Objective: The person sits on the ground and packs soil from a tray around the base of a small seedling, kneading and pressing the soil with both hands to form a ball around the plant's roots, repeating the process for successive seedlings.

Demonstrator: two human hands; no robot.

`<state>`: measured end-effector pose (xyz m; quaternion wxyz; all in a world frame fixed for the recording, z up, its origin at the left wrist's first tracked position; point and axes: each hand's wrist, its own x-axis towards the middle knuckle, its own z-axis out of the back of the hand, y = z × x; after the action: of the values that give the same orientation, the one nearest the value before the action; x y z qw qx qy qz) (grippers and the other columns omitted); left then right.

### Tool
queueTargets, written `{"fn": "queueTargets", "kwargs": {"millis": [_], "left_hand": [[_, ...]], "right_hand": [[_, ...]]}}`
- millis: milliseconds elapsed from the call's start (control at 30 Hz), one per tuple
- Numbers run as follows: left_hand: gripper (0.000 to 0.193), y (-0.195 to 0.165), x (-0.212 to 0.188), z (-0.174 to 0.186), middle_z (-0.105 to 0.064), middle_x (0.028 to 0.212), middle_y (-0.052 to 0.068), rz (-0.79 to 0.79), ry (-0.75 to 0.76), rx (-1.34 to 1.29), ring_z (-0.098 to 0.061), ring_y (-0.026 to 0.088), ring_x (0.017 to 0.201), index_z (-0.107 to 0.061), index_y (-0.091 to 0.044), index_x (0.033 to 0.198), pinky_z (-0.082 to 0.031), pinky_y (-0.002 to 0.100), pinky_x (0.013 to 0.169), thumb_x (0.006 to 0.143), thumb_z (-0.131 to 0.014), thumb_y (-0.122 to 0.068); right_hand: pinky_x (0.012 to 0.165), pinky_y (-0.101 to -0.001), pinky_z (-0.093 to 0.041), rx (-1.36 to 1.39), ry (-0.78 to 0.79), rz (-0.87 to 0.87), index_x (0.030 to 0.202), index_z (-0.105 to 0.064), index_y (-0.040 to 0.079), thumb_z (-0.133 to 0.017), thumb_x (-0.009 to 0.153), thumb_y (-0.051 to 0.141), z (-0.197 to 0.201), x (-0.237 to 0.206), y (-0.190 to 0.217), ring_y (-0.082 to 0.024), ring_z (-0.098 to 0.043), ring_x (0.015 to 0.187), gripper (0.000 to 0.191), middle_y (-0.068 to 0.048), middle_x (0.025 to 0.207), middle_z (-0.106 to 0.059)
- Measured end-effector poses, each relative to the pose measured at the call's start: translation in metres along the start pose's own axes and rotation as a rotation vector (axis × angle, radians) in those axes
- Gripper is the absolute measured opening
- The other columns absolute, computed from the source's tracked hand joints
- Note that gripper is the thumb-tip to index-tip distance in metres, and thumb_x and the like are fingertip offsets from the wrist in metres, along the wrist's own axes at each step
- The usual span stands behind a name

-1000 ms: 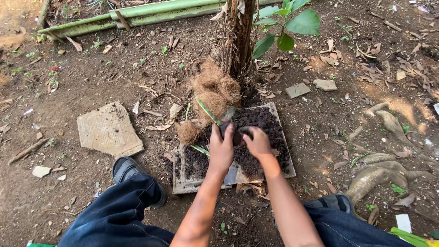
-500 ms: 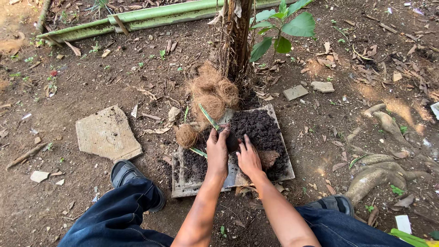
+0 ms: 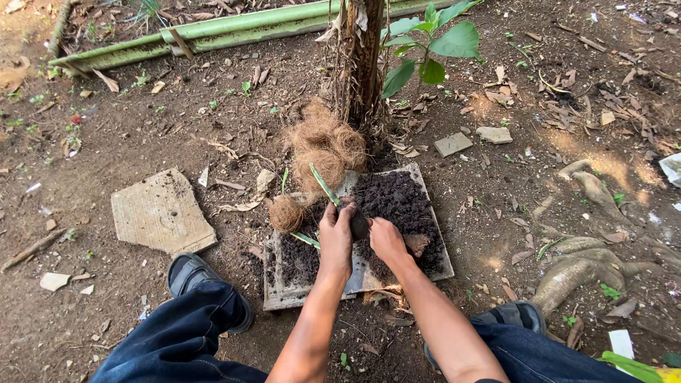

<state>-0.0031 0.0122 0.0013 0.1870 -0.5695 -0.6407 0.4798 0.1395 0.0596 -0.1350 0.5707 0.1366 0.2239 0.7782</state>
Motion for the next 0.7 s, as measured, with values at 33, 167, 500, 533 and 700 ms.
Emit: {"fn": "queueTargets", "kwargs": {"millis": [33,167,500,533,700], "left_hand": [[0.028,0.001,0.000,0.000,-0.066,0.101,0.008,0.014,-0.004,-0.005,-0.065,0.013,0.085,-0.064,0.003,0.119,-0.055,0.028,0.078,0.097,-0.060,-0.014],[0.028,0.000,-0.001,-0.002,-0.066,0.101,0.007,0.055,-0.015,-0.023,-0.065,0.013,0.085,-0.064,0.002,0.120,-0.055,0.028,0.075,0.097,-0.060,-0.014],[0.024,-0.015,-0.002,-0.004,-0.065,0.090,0.008,0.089,0.000,-0.095,-0.070,0.021,0.067,-0.059,-0.002,0.116,-0.057,0.034,0.057,0.097,-0.059,-0.017],[0.024,-0.015,-0.002,-0.004,-0.066,0.090,0.008,0.096,0.004,-0.099,-0.070,0.021,0.068,-0.059,-0.003,0.116,-0.058,0.034,0.057,0.096,-0.059,-0.017],[0.025,-0.019,-0.003,0.002,-0.065,0.091,0.008,0.093,0.009,-0.121,-0.072,0.022,0.069,-0.059,-0.003,0.116,-0.060,0.035,0.058,0.095,-0.059,-0.018]], "right_hand": [[0.080,-0.0479,-0.056,0.104,0.011,0.040,0.096,-0.067,0.001,-0.063,0.088,0.003,0.003,0.003,0.000,-0.041,-0.066,0.089,0.009,-0.018,0.095,-0.067],[0.078,-0.0456,-0.056,0.298,0.135,0.093,0.089,-0.066,0.000,-0.066,0.083,0.004,0.019,0.019,0.003,-0.040,-0.068,0.087,0.007,-0.018,0.089,-0.067],[0.083,-0.0461,-0.059,0.046,0.654,0.491,0.105,-0.071,0.002,-0.075,0.080,0.014,0.011,-0.003,0.026,-0.035,-0.073,0.092,0.027,-0.022,0.099,-0.075],[0.084,-0.0444,-0.061,0.162,0.800,0.481,0.108,-0.072,0.002,-0.078,0.079,0.018,0.008,-0.018,0.034,-0.031,-0.075,0.087,0.033,-0.021,0.097,-0.076],[0.084,-0.0418,-0.062,0.098,1.376,0.148,0.114,-0.069,0.003,-0.074,0.094,0.027,0.080,-0.023,0.047,-0.023,-0.076,0.089,0.032,-0.018,0.107,-0.077]]}}
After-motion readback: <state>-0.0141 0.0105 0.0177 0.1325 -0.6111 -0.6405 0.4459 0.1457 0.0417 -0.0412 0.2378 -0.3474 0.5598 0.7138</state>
